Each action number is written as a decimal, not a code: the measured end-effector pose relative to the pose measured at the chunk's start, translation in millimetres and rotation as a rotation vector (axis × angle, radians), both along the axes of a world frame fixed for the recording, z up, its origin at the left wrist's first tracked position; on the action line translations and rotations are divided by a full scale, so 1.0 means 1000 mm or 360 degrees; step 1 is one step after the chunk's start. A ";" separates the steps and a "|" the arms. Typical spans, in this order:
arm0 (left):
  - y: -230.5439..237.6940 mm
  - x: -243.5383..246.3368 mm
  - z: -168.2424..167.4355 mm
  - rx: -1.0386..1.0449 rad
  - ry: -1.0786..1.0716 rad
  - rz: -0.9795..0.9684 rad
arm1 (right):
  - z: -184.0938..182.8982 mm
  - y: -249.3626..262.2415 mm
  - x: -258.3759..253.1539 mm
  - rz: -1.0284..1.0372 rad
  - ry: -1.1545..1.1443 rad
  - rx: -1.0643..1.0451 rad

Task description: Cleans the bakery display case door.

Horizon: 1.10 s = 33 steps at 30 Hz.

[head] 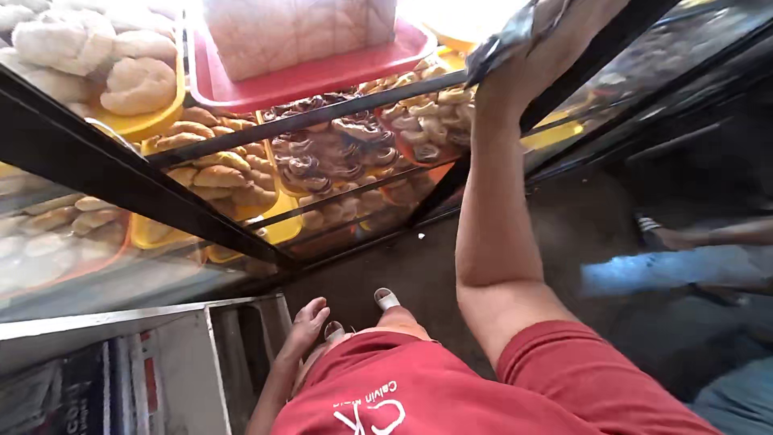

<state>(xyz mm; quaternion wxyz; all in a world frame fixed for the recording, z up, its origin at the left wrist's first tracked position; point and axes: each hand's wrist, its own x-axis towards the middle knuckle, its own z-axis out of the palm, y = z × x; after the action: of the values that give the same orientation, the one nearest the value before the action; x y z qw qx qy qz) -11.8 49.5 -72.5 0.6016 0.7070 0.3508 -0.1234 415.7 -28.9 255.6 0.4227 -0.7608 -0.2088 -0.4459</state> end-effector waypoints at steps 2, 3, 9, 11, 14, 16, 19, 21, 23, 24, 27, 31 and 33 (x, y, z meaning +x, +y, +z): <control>-0.002 -0.014 -0.003 0.0000 0.0100 0.0011 | -0.059 0.000 -0.001 0.0103 -0.0115 0.0133; -0.002 -0.021 -0.002 -0.0005 0.0155 0.0020 | -0.096 0.002 -0.008 0.0155 -0.0083 0.0234; -0.002 -0.048 -0.015 -0.0009 0.0335 -0.0006 | -0.311 0.008 -0.065 0.0259 0.1230 0.0938; -0.001 -0.047 -0.014 0.0013 0.0344 -0.0042 | -0.342 0.011 -0.066 0.0089 0.1701 0.1213; 0.003 -0.046 -0.004 0.0022 0.0322 -0.0044 | -0.314 0.011 -0.065 0.0121 0.1984 0.1512; 0.005 -0.045 -0.001 0.0037 0.0298 -0.0029 | -0.253 0.015 -0.065 0.0327 0.1647 0.1559; 0.008 -0.046 0.001 0.0045 0.0257 -0.0019 | -0.149 0.032 -0.056 0.0388 0.0935 0.1375; 0.010 -0.042 0.002 0.0060 0.0237 -0.0016 | -0.087 0.035 -0.050 0.0239 0.0528 0.0924; 0.013 -0.036 0.000 0.0074 0.0226 -0.0046 | -0.039 0.038 -0.047 0.0072 0.0194 0.0565; 0.013 -0.033 -0.001 0.0078 0.0228 -0.0074 | -0.026 0.041 -0.043 0.0008 0.0033 0.0470; 0.014 -0.029 0.000 0.0086 0.0238 -0.0133 | -0.048 0.041 -0.034 0.0010 -0.0232 0.0395; 0.012 -0.033 -0.002 0.0108 0.0240 -0.0124 | -0.172 0.023 -0.054 0.0054 0.0499 0.0425; 0.009 -0.038 -0.008 0.0109 0.0261 -0.0156 | -0.227 0.012 -0.075 0.0123 0.1200 0.0519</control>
<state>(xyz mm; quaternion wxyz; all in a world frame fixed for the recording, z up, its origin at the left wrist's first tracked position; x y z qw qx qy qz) -49.4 58.8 -80.3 0.5395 0.7310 0.3679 -0.1981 341.1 -16.9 28.2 0.6010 -0.7855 0.0057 -0.1471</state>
